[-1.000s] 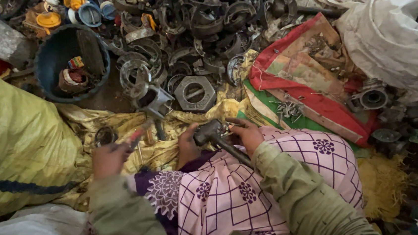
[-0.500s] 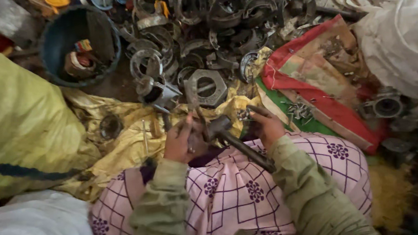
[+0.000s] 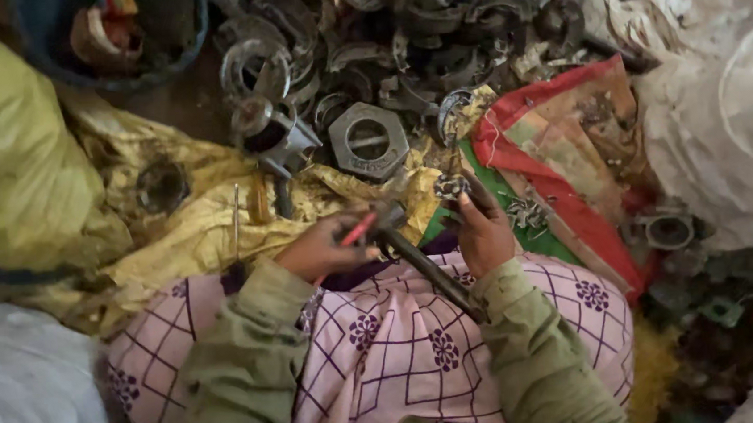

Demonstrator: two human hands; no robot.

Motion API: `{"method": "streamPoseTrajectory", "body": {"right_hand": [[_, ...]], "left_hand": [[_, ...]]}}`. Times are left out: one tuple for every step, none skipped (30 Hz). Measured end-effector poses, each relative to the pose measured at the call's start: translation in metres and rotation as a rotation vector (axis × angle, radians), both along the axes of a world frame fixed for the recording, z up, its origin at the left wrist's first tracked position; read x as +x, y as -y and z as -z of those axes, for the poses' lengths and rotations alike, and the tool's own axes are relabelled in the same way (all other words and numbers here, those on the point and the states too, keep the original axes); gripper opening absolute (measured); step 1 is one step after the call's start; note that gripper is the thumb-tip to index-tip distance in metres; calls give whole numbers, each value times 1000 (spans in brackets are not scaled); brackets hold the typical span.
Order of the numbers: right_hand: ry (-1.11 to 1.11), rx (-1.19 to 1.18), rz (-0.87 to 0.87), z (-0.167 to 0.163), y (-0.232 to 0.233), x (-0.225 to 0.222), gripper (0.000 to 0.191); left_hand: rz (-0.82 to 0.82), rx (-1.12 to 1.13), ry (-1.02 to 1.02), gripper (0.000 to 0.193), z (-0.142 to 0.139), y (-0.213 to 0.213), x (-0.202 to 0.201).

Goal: The person sits on the floor and uses a hammer and pliers to disassemble a cylindrical metal part. They repeatedly strike the part with the hammer and use pliers to pull out internal components, placing removed pieces aside.

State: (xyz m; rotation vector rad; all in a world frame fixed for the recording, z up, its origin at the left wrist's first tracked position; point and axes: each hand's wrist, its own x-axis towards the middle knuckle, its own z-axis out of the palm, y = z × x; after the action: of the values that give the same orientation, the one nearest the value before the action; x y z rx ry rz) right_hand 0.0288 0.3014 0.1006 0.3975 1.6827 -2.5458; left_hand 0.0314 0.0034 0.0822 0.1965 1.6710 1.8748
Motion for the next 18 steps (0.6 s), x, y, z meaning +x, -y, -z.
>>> {"method": "streamPoseTrajectory", "body": {"right_hand": [[2, 5, 5, 2, -1, 0, 48], [4, 8, 14, 4, -3, 0, 48], [7, 10, 25, 7, -4, 0, 48], [-4, 9, 25, 10, -4, 0, 47], [-17, 8, 27, 12, -5, 0, 46], [-29, 6, 27, 14, -5, 1, 46], [-17, 12, 23, 16, -6, 2, 46], [-8, 17, 19, 17, -5, 1, 47], [1, 22, 15, 18, -5, 1, 47], [19, 44, 13, 19, -5, 1, 47], [36, 63, 10, 19, -6, 0, 47], [53, 83, 9, 20, -7, 0, 47], [59, 65, 2, 20, -8, 0, 47], [66, 46, -6, 21, -8, 0, 47], [73, 28, -14, 22, -9, 0, 47], [69, 23, -30, 24, -11, 0, 47], [64, 19, -46, 26, -12, 0, 47], [60, 14, -61, 28, -13, 0, 47]], "left_hand": [[54, -42, -117, 65, 3, -2, -1], [66, -129, -188, 68, 6, -5, 0], [80, -217, -257, 72, 9, -10, 2], [94, -305, -327, 75, 11, -15, 2], [124, -278, -288, 78, 14, -19, 3], [153, -251, -248, 82, 16, -23, 2], [184, -223, -210, 86, 17, -26, 2], [184, -217, -194, 87, 19, -28, 2], [185, -211, -179, 88, 20, -30, 3], [190, -205, -164, 89, 21, -31, 3], [176, -255, -254, 84, 22, -32, 3], [162, -306, -344, 80, 23, -33, 3], [148, -355, -432, 75, 25, -33, 4], [150, -252, -238, 77, 27, -35, 4], [150, -149, -46, 78, 29, -37, 5], [149, -43, 147, 80, 32, -38, 5], [118, -105, 2, 76, 36, -39, 4], [86, -166, -141, 72, 39, -40, 3]]}}
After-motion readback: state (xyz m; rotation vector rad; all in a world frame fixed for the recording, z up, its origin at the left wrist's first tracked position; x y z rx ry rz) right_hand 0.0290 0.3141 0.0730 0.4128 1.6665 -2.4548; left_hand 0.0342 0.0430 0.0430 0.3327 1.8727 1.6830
